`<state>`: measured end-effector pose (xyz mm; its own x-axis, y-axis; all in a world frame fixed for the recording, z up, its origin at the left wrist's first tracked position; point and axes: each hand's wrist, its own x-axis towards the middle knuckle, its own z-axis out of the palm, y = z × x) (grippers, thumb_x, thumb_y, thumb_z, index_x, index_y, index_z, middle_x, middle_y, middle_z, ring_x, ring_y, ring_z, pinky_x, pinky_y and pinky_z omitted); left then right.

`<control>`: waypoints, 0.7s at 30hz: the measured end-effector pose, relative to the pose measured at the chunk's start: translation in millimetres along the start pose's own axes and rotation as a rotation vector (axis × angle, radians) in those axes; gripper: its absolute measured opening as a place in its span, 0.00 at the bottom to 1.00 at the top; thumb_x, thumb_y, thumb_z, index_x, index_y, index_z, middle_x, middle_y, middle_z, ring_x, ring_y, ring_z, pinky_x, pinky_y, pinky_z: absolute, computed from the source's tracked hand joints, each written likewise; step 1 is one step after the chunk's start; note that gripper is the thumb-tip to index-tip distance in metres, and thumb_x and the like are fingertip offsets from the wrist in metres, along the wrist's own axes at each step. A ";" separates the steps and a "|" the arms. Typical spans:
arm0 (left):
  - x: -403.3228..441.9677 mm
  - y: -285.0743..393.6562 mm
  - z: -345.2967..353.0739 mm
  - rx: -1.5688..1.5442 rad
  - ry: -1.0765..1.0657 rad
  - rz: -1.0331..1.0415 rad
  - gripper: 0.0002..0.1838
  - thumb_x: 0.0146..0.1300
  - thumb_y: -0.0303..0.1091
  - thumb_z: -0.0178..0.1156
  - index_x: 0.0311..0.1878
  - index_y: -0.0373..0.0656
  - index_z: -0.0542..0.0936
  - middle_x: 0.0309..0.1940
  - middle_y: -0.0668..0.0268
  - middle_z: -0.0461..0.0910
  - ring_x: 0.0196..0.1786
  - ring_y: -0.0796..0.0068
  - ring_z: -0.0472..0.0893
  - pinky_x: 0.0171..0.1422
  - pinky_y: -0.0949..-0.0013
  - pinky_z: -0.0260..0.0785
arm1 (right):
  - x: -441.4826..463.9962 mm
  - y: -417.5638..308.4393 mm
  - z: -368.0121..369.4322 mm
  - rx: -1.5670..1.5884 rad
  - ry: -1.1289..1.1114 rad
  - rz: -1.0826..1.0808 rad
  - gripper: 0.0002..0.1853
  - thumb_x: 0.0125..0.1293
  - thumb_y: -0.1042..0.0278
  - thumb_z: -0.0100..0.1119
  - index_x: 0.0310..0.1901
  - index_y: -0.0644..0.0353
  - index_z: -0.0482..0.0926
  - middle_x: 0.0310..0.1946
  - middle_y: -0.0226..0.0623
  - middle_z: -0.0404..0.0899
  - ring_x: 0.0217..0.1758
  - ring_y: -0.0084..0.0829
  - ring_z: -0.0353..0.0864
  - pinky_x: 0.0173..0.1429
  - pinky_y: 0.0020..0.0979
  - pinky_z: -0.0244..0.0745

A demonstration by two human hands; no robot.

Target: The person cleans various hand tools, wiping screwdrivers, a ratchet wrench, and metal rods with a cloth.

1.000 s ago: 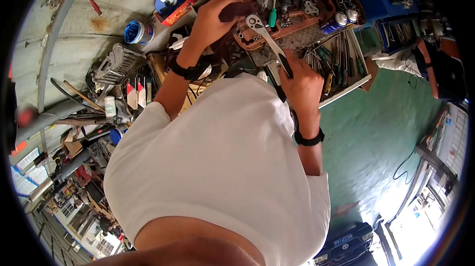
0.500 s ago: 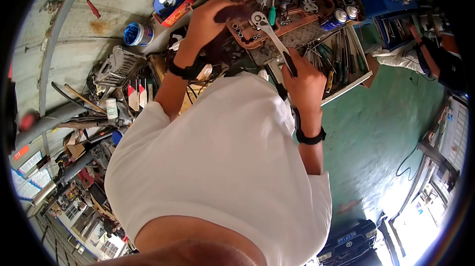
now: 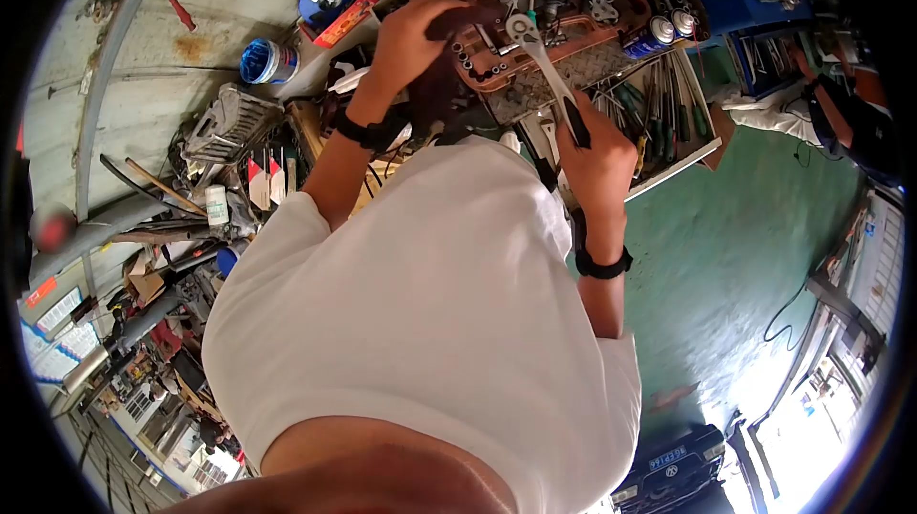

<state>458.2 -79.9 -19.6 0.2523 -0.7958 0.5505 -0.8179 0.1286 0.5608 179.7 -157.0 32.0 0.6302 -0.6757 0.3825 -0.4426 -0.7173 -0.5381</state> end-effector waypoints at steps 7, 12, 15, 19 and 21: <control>1.7 22.3 1.8 -0.564 -0.271 -0.316 0.18 0.61 0.29 0.67 0.54 0.40 0.79 0.46 0.63 0.84 0.48 0.75 0.82 0.55 0.69 0.74 | 1.5 -4.7 2.4 0.237 0.050 0.275 0.15 0.58 0.72 0.68 0.48 0.66 0.82 0.29 0.43 0.84 0.27 0.22 0.80 0.34 0.26 0.75; -3.6 61.7 43.6 -0.791 -0.475 -0.375 0.22 0.63 0.37 0.68 0.57 0.39 0.76 0.47 0.67 0.81 0.50 0.79 0.77 0.59 0.71 0.69 | -0.8 -14.0 30.8 0.483 0.054 0.384 0.16 0.59 0.74 0.67 0.46 0.63 0.72 0.24 0.36 0.78 0.25 0.20 0.73 0.31 0.26 0.70; 4.5 64.7 48.9 -1.001 -0.294 -0.583 0.25 0.62 0.48 0.68 0.55 0.40 0.78 0.45 0.65 0.83 0.49 0.72 0.82 0.57 0.70 0.71 | 3.0 -17.5 37.3 0.530 0.138 0.293 0.18 0.61 0.74 0.65 0.44 0.61 0.63 0.26 0.35 0.74 0.26 0.21 0.71 0.32 0.27 0.69; 18.8 79.6 31.2 -1.686 -0.196 -0.928 0.20 0.67 0.45 0.62 0.54 0.40 0.77 0.48 0.67 0.82 0.51 0.75 0.80 0.57 0.68 0.72 | 2.1 -20.1 38.8 0.509 0.203 0.267 0.17 0.62 0.73 0.65 0.42 0.62 0.63 0.23 0.34 0.70 0.24 0.22 0.71 0.29 0.29 0.68; 8.8 89.1 50.3 -1.696 -0.236 -0.988 0.16 0.68 0.43 0.62 0.52 0.45 0.78 0.46 0.69 0.82 0.49 0.75 0.80 0.55 0.66 0.73 | -0.9 -20.4 42.8 0.422 0.198 0.187 0.17 0.62 0.72 0.65 0.41 0.62 0.63 0.23 0.36 0.71 0.22 0.25 0.72 0.28 0.30 0.68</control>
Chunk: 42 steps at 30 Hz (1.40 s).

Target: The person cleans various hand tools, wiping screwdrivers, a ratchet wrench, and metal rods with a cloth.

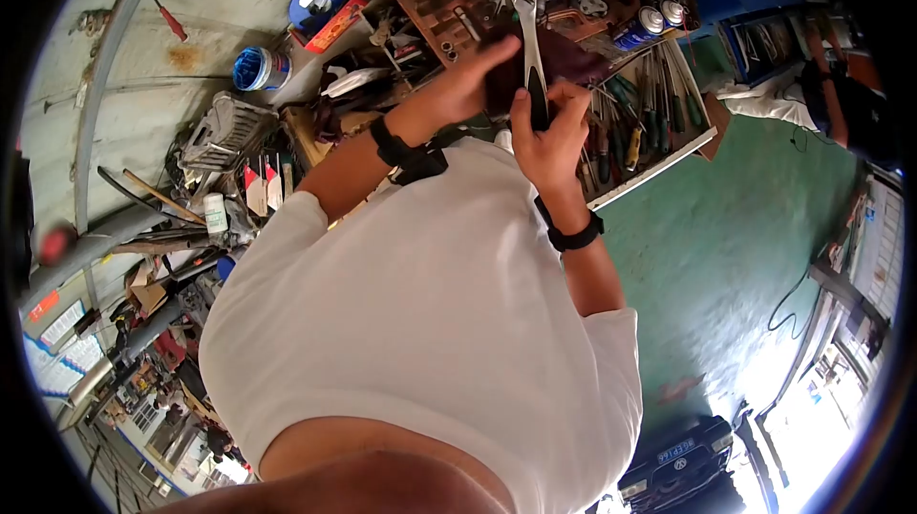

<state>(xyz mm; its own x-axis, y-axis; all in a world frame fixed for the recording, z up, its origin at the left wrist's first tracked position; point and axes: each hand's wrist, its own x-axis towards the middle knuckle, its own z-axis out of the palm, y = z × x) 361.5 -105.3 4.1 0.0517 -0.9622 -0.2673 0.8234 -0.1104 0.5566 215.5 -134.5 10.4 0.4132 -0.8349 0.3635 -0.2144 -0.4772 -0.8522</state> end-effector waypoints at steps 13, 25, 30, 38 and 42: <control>-0.4 8.2 -3.0 -0.059 0.068 0.025 0.19 0.60 0.37 0.70 0.51 0.43 0.75 0.42 0.67 0.79 0.44 0.73 0.80 0.48 0.66 0.74 | 16.3 8.2 -15.9 0.125 -0.112 -0.006 0.46 0.55 0.68 0.75 0.66 0.67 0.50 0.45 0.45 0.74 0.48 0.35 0.76 0.53 0.34 0.73; -4.1 -11.4 3.7 0.979 0.109 0.581 0.23 0.62 0.33 0.69 0.57 0.37 0.73 0.41 0.69 0.79 0.45 0.81 0.76 0.53 0.73 0.70 | 16.8 -6.5 -38.8 0.589 -0.575 0.169 0.47 0.65 0.66 0.64 0.76 0.63 0.41 0.72 0.45 0.57 0.75 0.36 0.57 0.76 0.37 0.52; 8.2 -8.1 -7.4 0.553 0.123 0.520 0.15 0.65 0.29 0.64 0.51 0.37 0.74 0.41 0.66 0.81 0.45 0.79 0.79 0.52 0.73 0.71 | 11.6 23.8 -46.3 0.745 -0.635 0.221 0.31 0.76 0.49 0.46 0.68 0.69 0.61 0.62 0.42 0.64 0.64 0.31 0.66 0.63 0.29 0.63; -6.0 -17.2 7.4 0.766 0.144 0.613 0.18 0.62 0.34 0.69 0.51 0.36 0.76 0.32 0.70 0.77 0.33 0.84 0.74 0.36 0.77 0.64 | 12.8 59.9 -11.7 0.614 -0.283 0.218 0.15 0.71 0.73 0.52 0.58 0.61 0.69 0.53 0.33 0.72 0.57 0.25 0.70 0.64 0.26 0.62; -11.9 -11.9 12.4 0.703 0.161 0.584 0.18 0.62 0.35 0.69 0.50 0.37 0.77 0.31 0.71 0.78 0.32 0.84 0.74 0.36 0.76 0.66 | 16.8 37.3 -22.9 1.496 -0.260 0.733 0.24 0.71 0.59 0.54 0.66 0.55 0.67 0.62 0.39 0.71 0.66 0.34 0.71 0.70 0.41 0.64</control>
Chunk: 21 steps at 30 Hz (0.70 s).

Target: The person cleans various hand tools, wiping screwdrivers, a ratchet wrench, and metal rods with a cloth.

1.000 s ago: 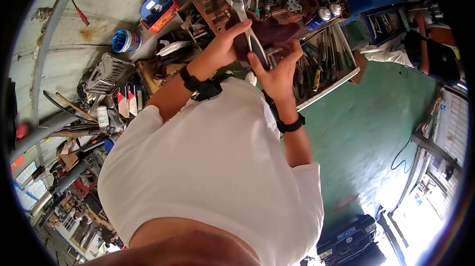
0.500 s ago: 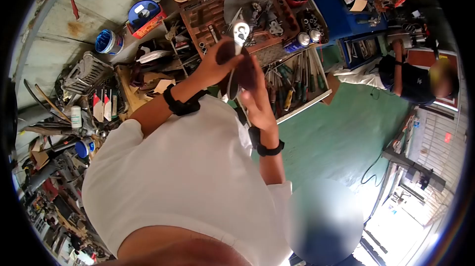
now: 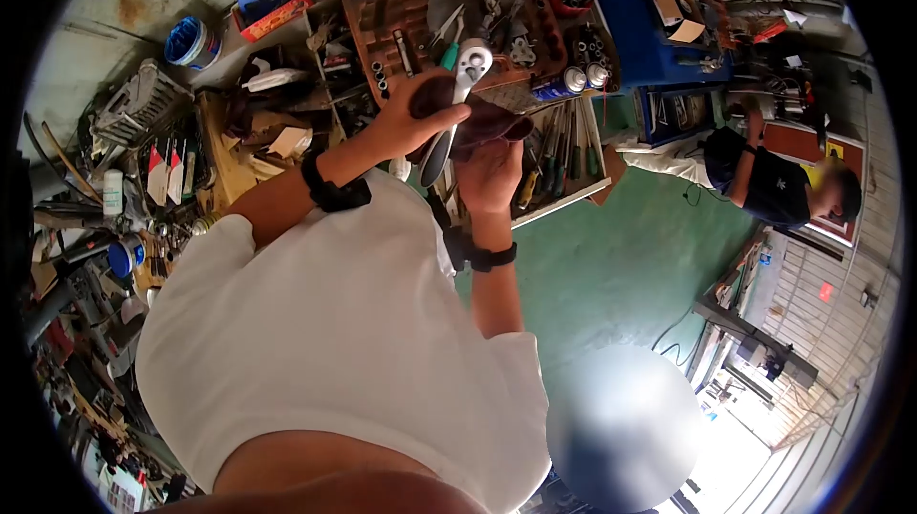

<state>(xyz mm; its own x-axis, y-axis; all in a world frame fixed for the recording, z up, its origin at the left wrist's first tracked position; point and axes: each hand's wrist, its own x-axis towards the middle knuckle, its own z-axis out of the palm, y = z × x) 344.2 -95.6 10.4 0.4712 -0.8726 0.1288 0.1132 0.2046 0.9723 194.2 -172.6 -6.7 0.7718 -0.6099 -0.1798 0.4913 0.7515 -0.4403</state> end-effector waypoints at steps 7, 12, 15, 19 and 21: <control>-7.2 -12.0 2.9 0.079 -0.004 0.004 0.22 0.61 0.32 0.69 0.56 0.38 0.74 0.42 0.68 0.78 0.45 0.81 0.75 0.51 0.74 0.69 | 3.1 6.0 -4.9 -0.444 -0.096 -0.014 0.27 0.64 0.62 0.67 0.60 0.58 0.65 0.54 0.32 0.72 0.58 0.28 0.73 0.59 0.32 0.71; -16.5 -12.6 19.0 -0.419 0.063 -0.054 0.22 0.65 0.32 0.63 0.60 0.39 0.70 0.52 0.63 0.74 0.55 0.75 0.73 0.61 0.71 0.65 | 7.5 9.6 3.7 -0.581 -0.130 -0.077 0.31 0.58 0.68 0.68 0.60 0.58 0.63 0.49 0.29 0.69 0.53 0.25 0.71 0.60 0.28 0.67; -16.1 -20.6 13.0 -0.431 0.032 -0.088 0.23 0.67 0.30 0.61 0.63 0.41 0.68 0.50 0.65 0.75 0.53 0.77 0.74 0.61 0.72 0.65 | 5.7 13.8 14.0 -0.647 -0.009 -0.072 0.31 0.59 0.70 0.63 0.63 0.61 0.62 0.51 0.30 0.69 0.54 0.25 0.71 0.61 0.28 0.66; -10.8 -26.0 6.9 -0.225 0.021 -0.014 0.19 0.67 0.37 0.61 0.57 0.41 0.72 0.48 0.61 0.70 0.55 0.66 0.70 0.63 0.65 0.60 | 7.8 17.5 8.4 -1.040 -0.106 -0.247 0.26 0.63 0.67 0.60 0.60 0.65 0.66 0.49 0.32 0.72 0.51 0.25 0.71 0.60 0.26 0.65; -14.4 -19.5 2.3 0.049 0.082 0.017 0.21 0.67 0.45 0.60 0.55 0.41 0.73 0.51 0.59 0.66 0.58 0.61 0.66 0.65 0.60 0.55 | 9.1 21.3 16.0 -1.102 -0.077 -0.300 0.24 0.63 0.67 0.60 0.58 0.66 0.68 0.46 0.32 0.73 0.49 0.24 0.72 0.58 0.26 0.66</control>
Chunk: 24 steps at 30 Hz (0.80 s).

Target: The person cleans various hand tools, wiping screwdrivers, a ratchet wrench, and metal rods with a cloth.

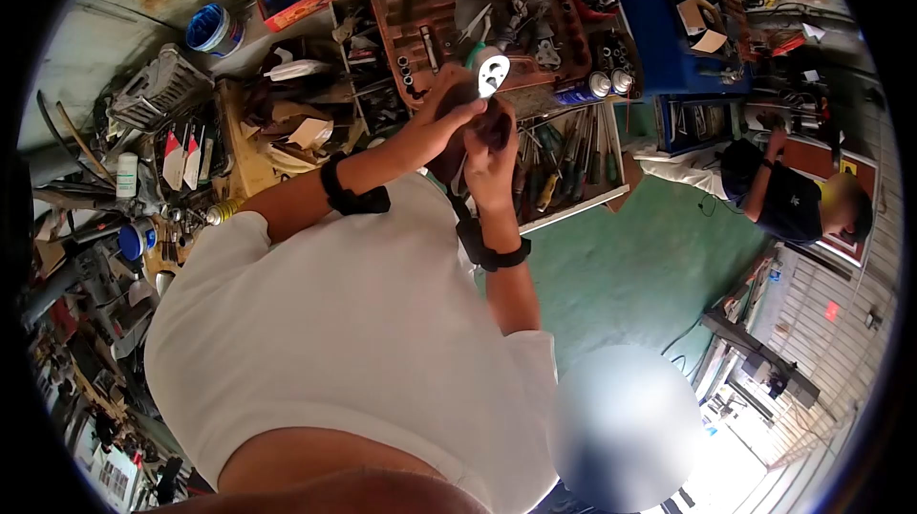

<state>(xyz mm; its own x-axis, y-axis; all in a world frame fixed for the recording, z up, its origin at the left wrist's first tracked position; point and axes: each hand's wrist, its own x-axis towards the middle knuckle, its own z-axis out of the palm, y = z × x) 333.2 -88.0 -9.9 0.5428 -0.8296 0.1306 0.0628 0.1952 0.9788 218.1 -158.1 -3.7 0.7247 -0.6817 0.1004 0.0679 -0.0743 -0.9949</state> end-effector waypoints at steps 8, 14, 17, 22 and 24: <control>27.3 9.6 -35.8 0.228 0.206 0.260 0.21 0.65 0.36 0.63 0.56 0.40 0.68 0.51 0.60 0.69 0.50 0.73 0.75 0.51 0.71 0.69 | 3.1 -11.6 -1.7 -0.466 0.132 -0.048 0.20 0.51 0.71 0.71 0.45 0.63 0.76 0.29 0.37 0.80 0.32 0.27 0.80 0.41 0.28 0.76; 38.6 56.1 -45.5 0.221 -0.149 0.508 0.07 0.61 0.31 0.65 0.35 0.39 0.78 0.32 0.65 0.79 0.36 0.73 0.78 0.42 0.70 0.69 | -7.2 -27.0 16.4 -0.633 -0.060 -0.103 0.28 0.44 0.71 0.75 0.49 0.59 0.76 0.34 0.47 0.82 0.39 0.50 0.84 0.41 0.39 0.80; 37.0 60.5 -44.5 0.353 -0.208 0.644 0.11 0.58 0.32 0.66 0.23 0.40 0.77 0.20 0.65 0.75 0.24 0.66 0.75 0.30 0.68 0.65 | -8.3 -34.7 21.3 -0.553 -0.086 -0.088 0.29 0.43 0.71 0.75 0.50 0.59 0.76 0.34 0.47 0.83 0.39 0.50 0.84 0.42 0.39 0.79; 38.0 57.4 -43.4 0.327 -0.102 0.795 0.12 0.55 0.33 0.63 0.19 0.41 0.75 0.16 0.65 0.73 0.17 0.66 0.72 0.23 0.67 0.61 | -9.3 -40.0 16.2 -0.459 -0.142 -0.064 0.29 0.42 0.70 0.75 0.49 0.59 0.76 0.34 0.46 0.83 0.38 0.49 0.84 0.41 0.37 0.79; 37.6 54.6 -41.9 0.325 -0.113 0.836 0.12 0.55 0.32 0.62 0.18 0.41 0.74 0.16 0.65 0.72 0.17 0.66 0.71 0.22 0.66 0.59 | -11.5 -43.6 19.3 -0.607 -0.074 -0.140 0.30 0.41 0.69 0.76 0.50 0.58 0.77 0.33 0.45 0.83 0.37 0.47 0.85 0.41 0.36 0.79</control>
<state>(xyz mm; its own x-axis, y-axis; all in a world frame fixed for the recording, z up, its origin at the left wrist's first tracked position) 392.1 -86.7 41.8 0.2187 -0.5329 0.8175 -0.5646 0.6142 0.5514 220.0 -133.0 38.4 0.7841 -0.5851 0.2071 -0.2201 -0.5740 -0.7887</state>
